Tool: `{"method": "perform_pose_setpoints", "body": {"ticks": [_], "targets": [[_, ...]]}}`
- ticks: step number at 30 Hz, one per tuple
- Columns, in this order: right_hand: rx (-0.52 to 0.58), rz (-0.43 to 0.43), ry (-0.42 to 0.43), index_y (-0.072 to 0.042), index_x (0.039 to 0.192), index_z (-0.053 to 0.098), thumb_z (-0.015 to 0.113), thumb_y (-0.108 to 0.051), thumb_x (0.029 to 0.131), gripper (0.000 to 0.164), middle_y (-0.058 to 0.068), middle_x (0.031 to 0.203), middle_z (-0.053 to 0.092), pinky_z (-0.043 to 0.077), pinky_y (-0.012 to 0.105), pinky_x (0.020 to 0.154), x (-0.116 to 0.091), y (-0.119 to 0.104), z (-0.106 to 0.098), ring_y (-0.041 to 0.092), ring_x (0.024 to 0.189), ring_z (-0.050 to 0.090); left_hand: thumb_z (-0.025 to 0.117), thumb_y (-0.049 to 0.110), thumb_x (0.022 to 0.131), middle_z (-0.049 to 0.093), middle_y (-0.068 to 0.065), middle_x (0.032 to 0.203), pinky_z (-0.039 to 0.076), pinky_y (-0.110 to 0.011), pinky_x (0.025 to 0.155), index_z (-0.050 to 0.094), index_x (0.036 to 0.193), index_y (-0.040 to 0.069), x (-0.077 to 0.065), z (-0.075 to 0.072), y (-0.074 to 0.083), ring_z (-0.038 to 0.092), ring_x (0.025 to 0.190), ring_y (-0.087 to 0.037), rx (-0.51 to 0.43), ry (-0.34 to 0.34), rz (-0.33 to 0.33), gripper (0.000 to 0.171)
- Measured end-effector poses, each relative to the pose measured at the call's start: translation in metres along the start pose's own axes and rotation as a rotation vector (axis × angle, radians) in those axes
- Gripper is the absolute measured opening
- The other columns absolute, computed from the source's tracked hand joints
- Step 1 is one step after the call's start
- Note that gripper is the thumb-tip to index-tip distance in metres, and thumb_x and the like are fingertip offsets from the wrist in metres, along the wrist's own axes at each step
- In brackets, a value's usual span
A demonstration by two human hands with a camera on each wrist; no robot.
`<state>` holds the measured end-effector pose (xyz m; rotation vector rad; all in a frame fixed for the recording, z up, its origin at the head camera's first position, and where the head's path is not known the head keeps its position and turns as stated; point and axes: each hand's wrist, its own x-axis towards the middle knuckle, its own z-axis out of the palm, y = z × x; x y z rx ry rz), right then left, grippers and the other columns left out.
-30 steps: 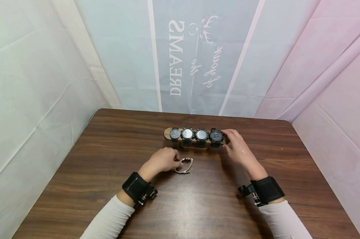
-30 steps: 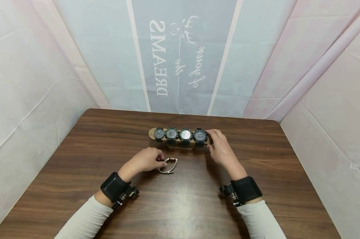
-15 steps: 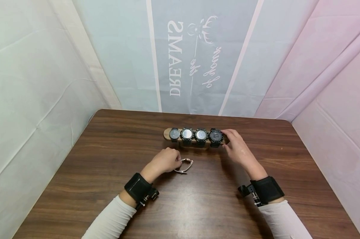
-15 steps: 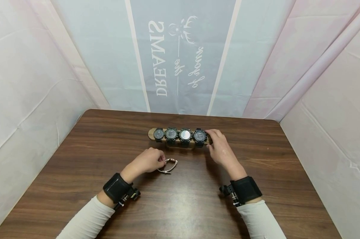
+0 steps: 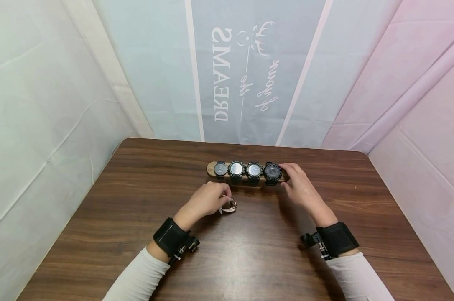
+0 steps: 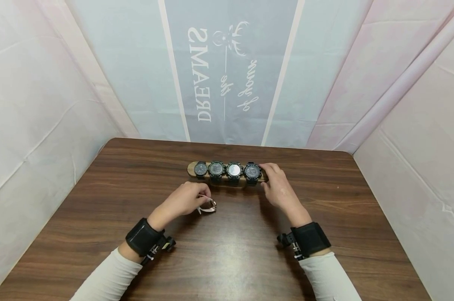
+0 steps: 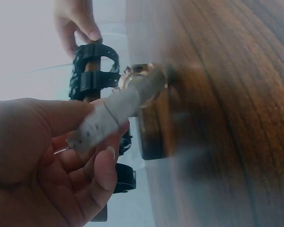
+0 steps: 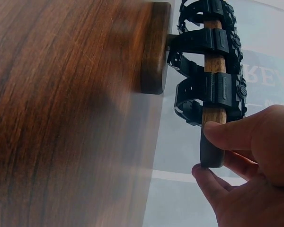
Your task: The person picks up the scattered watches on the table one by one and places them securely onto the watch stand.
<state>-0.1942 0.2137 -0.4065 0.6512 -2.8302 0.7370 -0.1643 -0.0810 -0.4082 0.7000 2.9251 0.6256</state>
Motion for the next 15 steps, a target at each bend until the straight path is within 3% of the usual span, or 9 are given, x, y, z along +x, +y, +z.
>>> {"method": "perform_pose_setpoints", "body": {"ticks": [7, 15], "targets": [[-0.010, 0.011, -0.015, 0.000, 0.137, 0.038, 0.060, -0.003, 0.087, 0.055, 0.023, 0.136, 0.037, 0.040, 0.054, 0.095, 0.000, -0.001, -0.001, 0.038, 0.122, 0.037, 0.064, 0.030, 0.086, 0.061, 0.011, 0.086, 0.046, -0.033, 0.075, 0.062, 0.084, 0.026, -0.005, -0.008, 0.003, 0.052, 0.086, -0.012, -0.040, 0.049, 0.017, 0.005], [-0.010, 0.018, -0.023, 0.000, 0.137, 0.038, 0.060, -0.003, 0.087, 0.055, 0.022, 0.136, 0.037, 0.039, 0.054, 0.096, 0.000, -0.001, -0.001, 0.038, 0.123, 0.037, 0.066, 0.025, 0.085, 0.062, 0.011, 0.088, 0.045, -0.030, 0.074, 0.064, 0.085, 0.023, -0.006, -0.013, 0.005, 0.051, 0.085, -0.010, -0.135, 0.126, 0.094, 0.003]]}}
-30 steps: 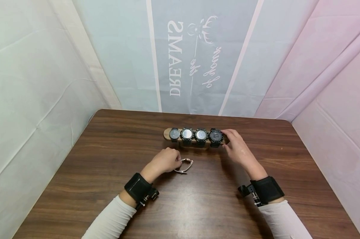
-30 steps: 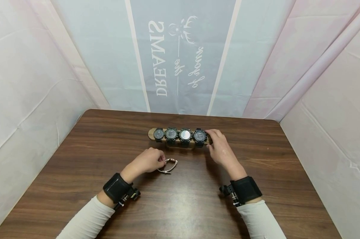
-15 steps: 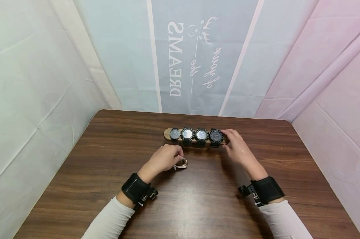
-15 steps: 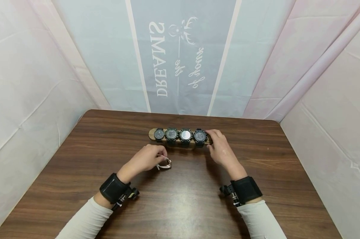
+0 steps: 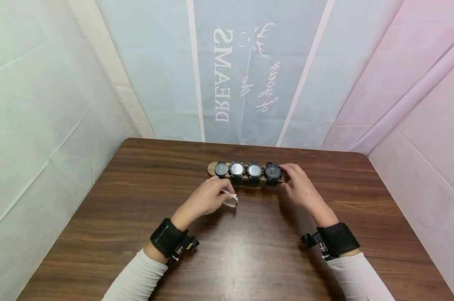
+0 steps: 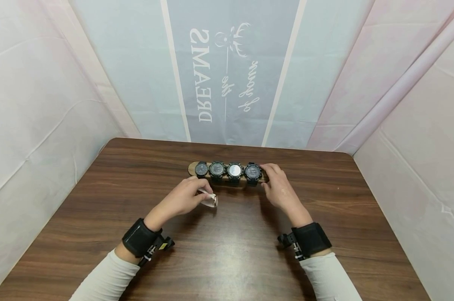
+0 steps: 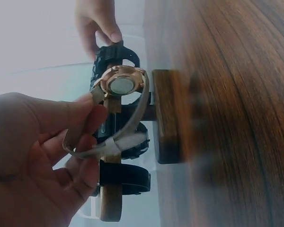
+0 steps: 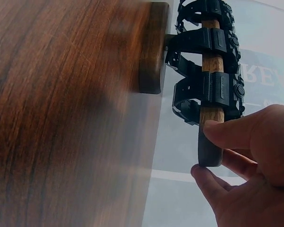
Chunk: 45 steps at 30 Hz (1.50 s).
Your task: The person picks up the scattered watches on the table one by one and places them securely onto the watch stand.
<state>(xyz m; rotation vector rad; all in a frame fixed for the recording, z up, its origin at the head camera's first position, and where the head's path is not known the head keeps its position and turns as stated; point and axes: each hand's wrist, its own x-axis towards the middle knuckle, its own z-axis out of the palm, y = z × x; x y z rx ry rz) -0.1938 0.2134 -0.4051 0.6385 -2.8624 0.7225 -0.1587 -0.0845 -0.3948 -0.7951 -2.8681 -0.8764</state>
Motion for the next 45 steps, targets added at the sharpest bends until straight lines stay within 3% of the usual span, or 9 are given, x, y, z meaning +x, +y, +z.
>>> {"method": "perform_pose_setpoints", "body": {"ticks": [5, 13, 18, 24, 29, 36, 45], "targets": [[0.005, -0.008, 0.023, 0.001, 0.137, 0.038, 0.061, -0.002, 0.086, 0.056, 0.023, 0.137, 0.037, 0.037, 0.056, 0.097, -0.003, -0.001, -0.001, 0.039, 0.123, 0.036, 0.067, 0.024, 0.084, 0.061, 0.010, 0.089, 0.046, -0.030, 0.076, 0.063, 0.085, 0.024, 0.000, -0.001, 0.001, 0.053, 0.088, -0.009, -0.013, 0.022, 0.010, 0.004], [0.008, -0.108, 0.262, -0.004, 0.129, 0.050, 0.061, -0.005, 0.086, 0.045, 0.016, 0.130, 0.047, 0.044, 0.049, 0.083, -0.010, -0.023, -0.009, 0.032, 0.115, 0.044, 0.066, 0.025, 0.085, 0.060, 0.012, 0.088, 0.046, -0.028, 0.070, 0.064, 0.088, 0.024, 0.001, -0.006, 0.006, 0.051, 0.083, -0.005, -0.034, 0.051, 0.017, 0.004], [0.041, -0.170, 0.331, -0.005, 0.122, 0.056, 0.060, -0.009, 0.087, 0.036, 0.012, 0.124, 0.052, 0.046, 0.045, 0.080, -0.013, -0.045, -0.013, 0.026, 0.108, 0.049, 0.065, 0.027, 0.085, 0.060, 0.015, 0.088, 0.045, -0.027, 0.067, 0.064, 0.089, 0.027, 0.002, -0.007, 0.008, 0.050, 0.081, -0.004, -0.042, 0.075, 0.026, 0.004], [0.096, -0.236, 0.321, -0.007, 0.124, 0.055, 0.060, -0.012, 0.087, 0.037, 0.009, 0.123, 0.053, 0.052, 0.037, 0.076, -0.020, -0.065, -0.011, 0.020, 0.099, 0.054, 0.066, 0.026, 0.085, 0.063, 0.015, 0.092, 0.046, -0.027, 0.073, 0.064, 0.091, 0.026, 0.002, -0.009, 0.011, 0.053, 0.088, -0.003, -0.069, 0.142, 0.072, 0.006], [0.158, -0.269, 0.270, -0.007, 0.125, 0.054, 0.063, -0.014, 0.085, 0.041, 0.006, 0.122, 0.053, 0.052, 0.034, 0.080, -0.024, -0.078, -0.003, 0.016, 0.104, 0.053, 0.067, 0.022, 0.084, 0.064, 0.013, 0.093, 0.046, -0.027, 0.071, 0.065, 0.093, 0.024, 0.001, -0.009, 0.013, 0.053, 0.087, -0.004, -0.087, 0.209, 0.117, 0.009], [0.232, -0.267, 0.198, -0.004, 0.122, 0.054, 0.067, -0.016, 0.083, 0.043, 0.006, 0.116, 0.054, 0.053, 0.032, 0.078, -0.028, -0.090, 0.012, 0.017, 0.098, 0.056, 0.070, 0.020, 0.082, 0.063, 0.014, 0.091, 0.046, -0.025, 0.066, 0.066, 0.091, 0.023, 0.000, -0.005, 0.016, 0.050, 0.083, -0.001, -0.133, 0.276, 0.177, 0.011], [0.271, -0.251, 0.212, -0.004, 0.119, 0.056, 0.070, -0.017, 0.081, 0.042, 0.003, 0.112, 0.055, 0.053, 0.025, 0.072, -0.027, -0.097, 0.023, 0.012, 0.087, 0.059, 0.070, 0.017, 0.081, 0.063, 0.012, 0.091, 0.046, -0.024, 0.067, 0.067, 0.091, 0.022, -0.001, -0.003, 0.020, 0.050, 0.082, -0.003, -0.162, 0.307, 0.242, 0.011]]}}
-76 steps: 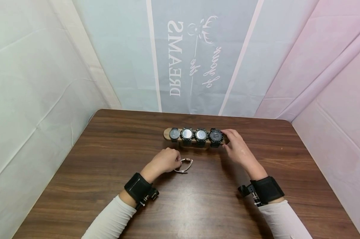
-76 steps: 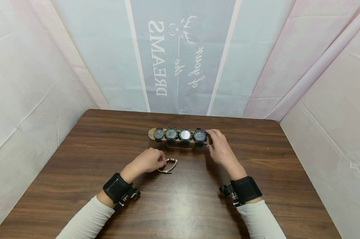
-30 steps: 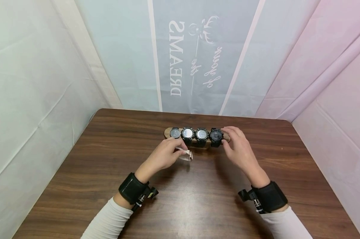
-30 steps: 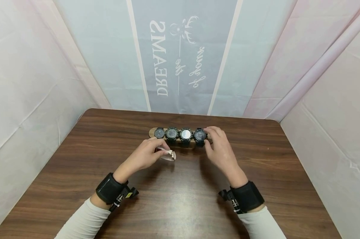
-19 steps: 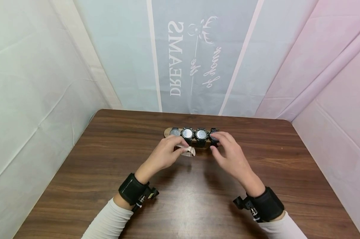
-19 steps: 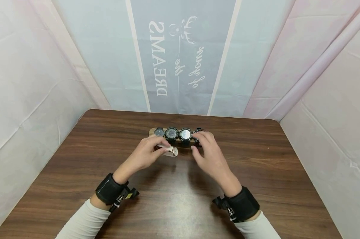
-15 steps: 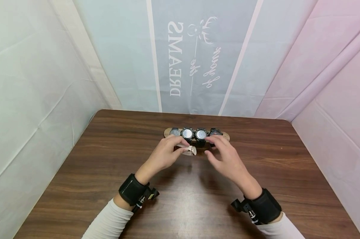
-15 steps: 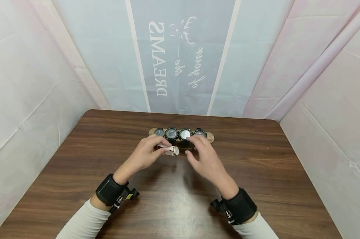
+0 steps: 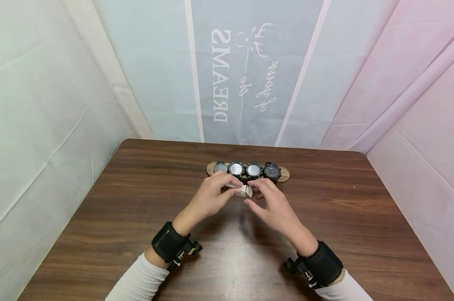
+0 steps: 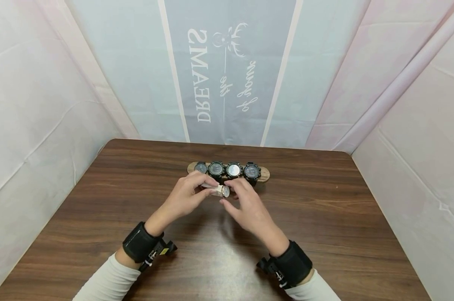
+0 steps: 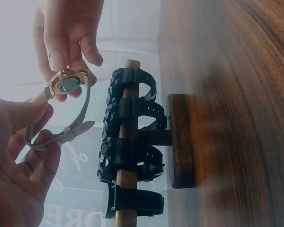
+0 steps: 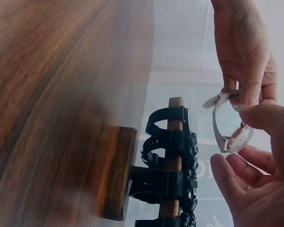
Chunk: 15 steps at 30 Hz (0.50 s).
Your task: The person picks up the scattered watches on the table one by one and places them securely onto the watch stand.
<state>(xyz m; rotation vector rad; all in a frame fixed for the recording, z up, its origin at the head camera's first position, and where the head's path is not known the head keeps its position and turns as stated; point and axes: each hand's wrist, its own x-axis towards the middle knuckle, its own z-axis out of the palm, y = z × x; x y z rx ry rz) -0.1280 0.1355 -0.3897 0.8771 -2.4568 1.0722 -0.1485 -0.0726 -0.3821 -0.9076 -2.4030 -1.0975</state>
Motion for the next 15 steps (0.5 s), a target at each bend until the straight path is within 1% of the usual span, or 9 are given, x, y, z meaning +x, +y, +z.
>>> {"method": "perform_pose_setpoints", "body": {"ticks": [6, 11, 15], "targets": [[0.000, 0.032, 0.022, -0.007, 0.115, 0.057, 0.070, -0.016, 0.081, 0.037, 0.000, 0.106, 0.057, 0.053, 0.023, 0.065, 0.0000, -0.0005, 0.0040, 0.009, 0.077, 0.059, 0.069, 0.017, 0.082, 0.064, 0.013, 0.091, 0.046, -0.024, 0.068, 0.067, 0.091, 0.021, -0.0004, 0.0015, -0.0001, 0.050, 0.086, -0.001, -0.006, -0.006, 0.018, 0.010], [0.003, 0.065, 0.033, -0.007, 0.112, 0.059, 0.071, -0.016, 0.080, 0.036, 0.000, 0.104, 0.058, 0.053, 0.022, 0.064, -0.0006, -0.0001, 0.0049, 0.005, 0.076, 0.058, 0.071, 0.021, 0.081, 0.062, 0.014, 0.089, 0.046, -0.023, 0.065, 0.067, 0.089, 0.022, -0.0018, 0.0029, -0.0009, 0.048, 0.081, -0.001, -0.020, -0.009, 0.010, 0.009], [0.006, 0.103, 0.037, -0.007, 0.112, 0.060, 0.072, -0.014, 0.079, 0.035, -0.001, 0.105, 0.058, 0.053, 0.021, 0.064, -0.0011, -0.0005, 0.0049, 0.006, 0.076, 0.058, 0.072, 0.023, 0.080, 0.060, 0.015, 0.087, 0.046, -0.021, 0.062, 0.067, 0.089, 0.023, -0.0034, 0.0041, -0.0007, 0.046, 0.078, -0.001, -0.028, -0.021, -0.002, 0.010]]}}
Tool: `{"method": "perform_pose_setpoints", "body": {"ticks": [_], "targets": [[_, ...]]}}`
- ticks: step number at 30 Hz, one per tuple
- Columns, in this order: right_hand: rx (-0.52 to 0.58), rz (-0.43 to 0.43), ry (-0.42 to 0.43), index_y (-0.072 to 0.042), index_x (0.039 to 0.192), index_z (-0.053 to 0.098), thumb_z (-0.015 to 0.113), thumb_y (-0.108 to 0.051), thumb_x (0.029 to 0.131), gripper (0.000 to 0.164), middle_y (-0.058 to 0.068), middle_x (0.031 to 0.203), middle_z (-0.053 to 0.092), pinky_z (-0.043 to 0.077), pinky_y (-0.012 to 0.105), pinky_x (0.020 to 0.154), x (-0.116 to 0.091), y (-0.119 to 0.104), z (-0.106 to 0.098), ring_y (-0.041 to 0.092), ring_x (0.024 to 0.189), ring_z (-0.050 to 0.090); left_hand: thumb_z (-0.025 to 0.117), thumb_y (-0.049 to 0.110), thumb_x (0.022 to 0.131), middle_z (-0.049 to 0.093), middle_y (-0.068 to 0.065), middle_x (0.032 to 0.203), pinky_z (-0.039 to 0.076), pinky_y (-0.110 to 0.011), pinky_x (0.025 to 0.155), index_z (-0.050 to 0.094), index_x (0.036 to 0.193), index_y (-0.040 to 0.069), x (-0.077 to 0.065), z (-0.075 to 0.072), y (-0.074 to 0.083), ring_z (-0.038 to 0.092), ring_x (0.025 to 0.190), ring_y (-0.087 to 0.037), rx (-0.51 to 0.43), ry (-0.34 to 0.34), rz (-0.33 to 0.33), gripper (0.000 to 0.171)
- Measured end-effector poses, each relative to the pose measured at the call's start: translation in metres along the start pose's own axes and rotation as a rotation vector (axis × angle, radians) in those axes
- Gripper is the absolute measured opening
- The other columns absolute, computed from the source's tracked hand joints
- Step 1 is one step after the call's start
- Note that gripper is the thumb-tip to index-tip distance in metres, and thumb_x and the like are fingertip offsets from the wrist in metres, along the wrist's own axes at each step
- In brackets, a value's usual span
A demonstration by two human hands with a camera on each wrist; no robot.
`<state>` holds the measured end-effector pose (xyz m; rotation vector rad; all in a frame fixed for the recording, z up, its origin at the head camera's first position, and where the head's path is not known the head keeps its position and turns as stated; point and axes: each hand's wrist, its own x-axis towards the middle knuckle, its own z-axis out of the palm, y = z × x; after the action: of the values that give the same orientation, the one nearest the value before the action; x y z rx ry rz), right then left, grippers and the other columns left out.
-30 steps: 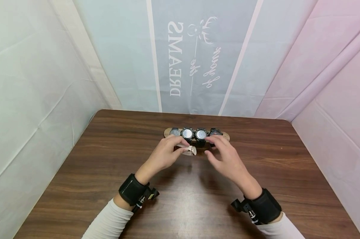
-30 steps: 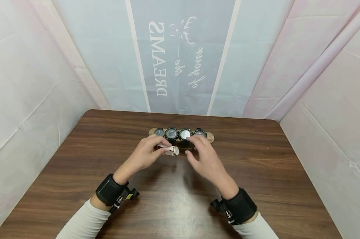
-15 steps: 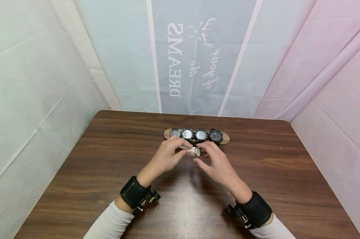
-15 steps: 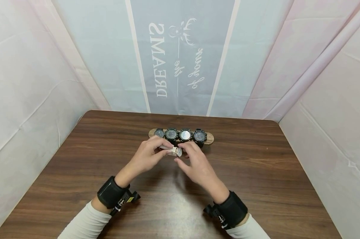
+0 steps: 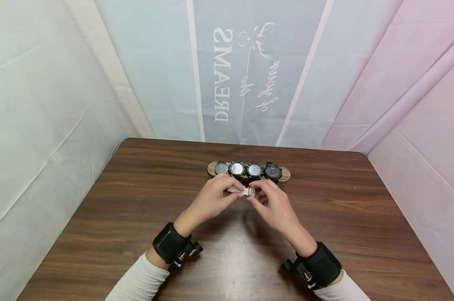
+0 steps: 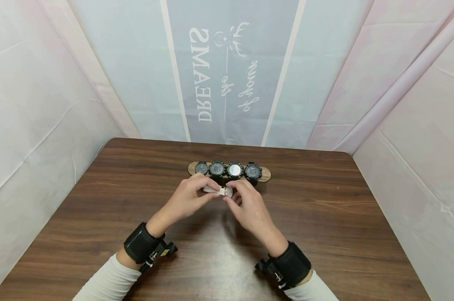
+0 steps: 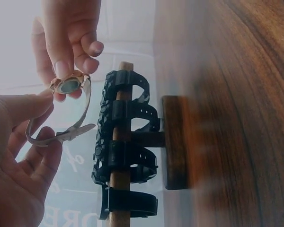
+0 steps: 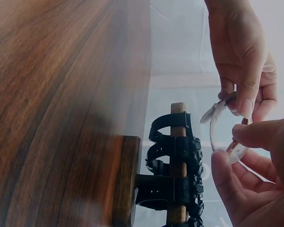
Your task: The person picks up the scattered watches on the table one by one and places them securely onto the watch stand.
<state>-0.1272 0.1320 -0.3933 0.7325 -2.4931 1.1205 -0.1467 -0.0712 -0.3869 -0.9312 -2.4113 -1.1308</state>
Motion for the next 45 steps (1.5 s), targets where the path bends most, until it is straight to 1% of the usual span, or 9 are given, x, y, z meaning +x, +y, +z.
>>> {"method": "perform_pose_setpoints", "body": {"ticks": [7, 15, 19, 27, 28, 34, 35, 40, 45], "targets": [[0.028, 0.018, -0.009, -0.009, 0.112, 0.061, 0.071, -0.008, 0.079, 0.034, -0.001, 0.108, 0.058, 0.054, 0.020, 0.067, 0.000, -0.001, -0.002, 0.008, 0.080, 0.060, 0.071, 0.024, 0.080, 0.060, 0.014, 0.087, 0.044, -0.023, 0.062, 0.065, 0.090, 0.023, -0.002, 0.001, 0.000, 0.046, 0.078, -0.005, 0.009, -0.047, 0.007, 0.012], [0.034, 0.043, -0.070, -0.014, 0.111, 0.061, 0.069, -0.005, 0.079, 0.034, -0.003, 0.108, 0.058, 0.054, 0.021, 0.068, -0.001, 0.001, -0.005, 0.007, 0.078, 0.059, 0.068, 0.024, 0.083, 0.059, 0.010, 0.089, 0.048, -0.023, 0.073, 0.063, 0.089, 0.021, -0.005, 0.000, -0.001, 0.051, 0.085, -0.005, 0.005, -0.137, 0.037, 0.008], [0.018, 0.016, -0.089, -0.013, 0.111, 0.062, 0.068, -0.004, 0.080, 0.032, -0.001, 0.110, 0.057, 0.055, 0.024, 0.068, -0.002, 0.003, -0.009, 0.008, 0.077, 0.059, 0.068, 0.023, 0.082, 0.058, 0.012, 0.090, 0.048, -0.022, 0.074, 0.063, 0.088, 0.020, -0.004, -0.003, -0.002, 0.050, 0.086, -0.003, 0.015, -0.118, 0.049, 0.008], [0.023, -0.034, -0.090, -0.016, 0.108, 0.062, 0.067, 0.002, 0.079, 0.034, -0.001, 0.113, 0.057, 0.055, 0.023, 0.068, -0.003, 0.006, -0.020, 0.012, 0.080, 0.061, 0.067, 0.027, 0.083, 0.058, 0.013, 0.087, 0.045, -0.025, 0.073, 0.062, 0.083, 0.023, 0.001, -0.020, -0.009, 0.049, 0.085, -0.004, 0.087, -0.021, 0.055, 0.007], [0.028, -0.034, -0.090, -0.015, 0.108, 0.062, 0.067, 0.002, 0.078, 0.035, 0.000, 0.113, 0.057, 0.055, 0.024, 0.068, -0.004, 0.007, -0.022, 0.013, 0.080, 0.061, 0.067, 0.027, 0.083, 0.058, 0.013, 0.087, 0.045, -0.026, 0.078, 0.061, 0.083, 0.022, 0.001, -0.022, -0.011, 0.049, 0.085, -0.005, 0.093, -0.012, 0.055, 0.007], [0.049, -0.005, -0.099, -0.012, 0.108, 0.062, 0.066, 0.004, 0.078, 0.034, 0.001, 0.116, 0.057, 0.055, 0.025, 0.071, -0.004, 0.010, -0.031, 0.012, 0.081, 0.061, 0.065, 0.027, 0.084, 0.059, 0.011, 0.090, 0.045, -0.028, 0.080, 0.062, 0.086, 0.022, 0.005, -0.032, -0.022, 0.047, 0.086, -0.007, 0.146, 0.010, -0.006, 0.006], [0.051, 0.003, -0.100, -0.012, 0.109, 0.062, 0.066, 0.003, 0.078, 0.034, 0.000, 0.116, 0.057, 0.055, 0.025, 0.071, -0.004, 0.010, -0.032, 0.012, 0.082, 0.061, 0.065, 0.028, 0.084, 0.059, 0.010, 0.091, 0.045, -0.027, 0.076, 0.062, 0.088, 0.021, 0.006, -0.033, -0.024, 0.046, 0.087, -0.008, 0.157, 0.005, -0.027, 0.007], [0.033, 0.034, -0.108, -0.015, 0.113, 0.061, 0.065, 0.001, 0.080, 0.037, -0.002, 0.117, 0.056, 0.054, 0.025, 0.073, -0.006, 0.012, -0.042, 0.011, 0.085, 0.060, 0.066, 0.030, 0.084, 0.057, 0.001, 0.105, 0.044, -0.034, 0.078, 0.061, 0.105, 0.013, 0.008, -0.038, -0.036, 0.043, 0.095, -0.014, 0.216, -0.056, -0.128, 0.027], [-0.003, 0.029, -0.104, -0.017, 0.113, 0.061, 0.064, 0.002, 0.080, 0.038, -0.004, 0.117, 0.056, 0.054, 0.025, 0.073, -0.008, 0.017, -0.052, 0.010, 0.085, 0.059, 0.069, 0.030, 0.081, 0.049, 0.000, 0.116, 0.042, -0.038, 0.083, 0.055, 0.116, 0.013, 0.011, -0.039, -0.048, 0.039, 0.104, -0.019, 0.250, -0.122, -0.207, 0.042]]}}
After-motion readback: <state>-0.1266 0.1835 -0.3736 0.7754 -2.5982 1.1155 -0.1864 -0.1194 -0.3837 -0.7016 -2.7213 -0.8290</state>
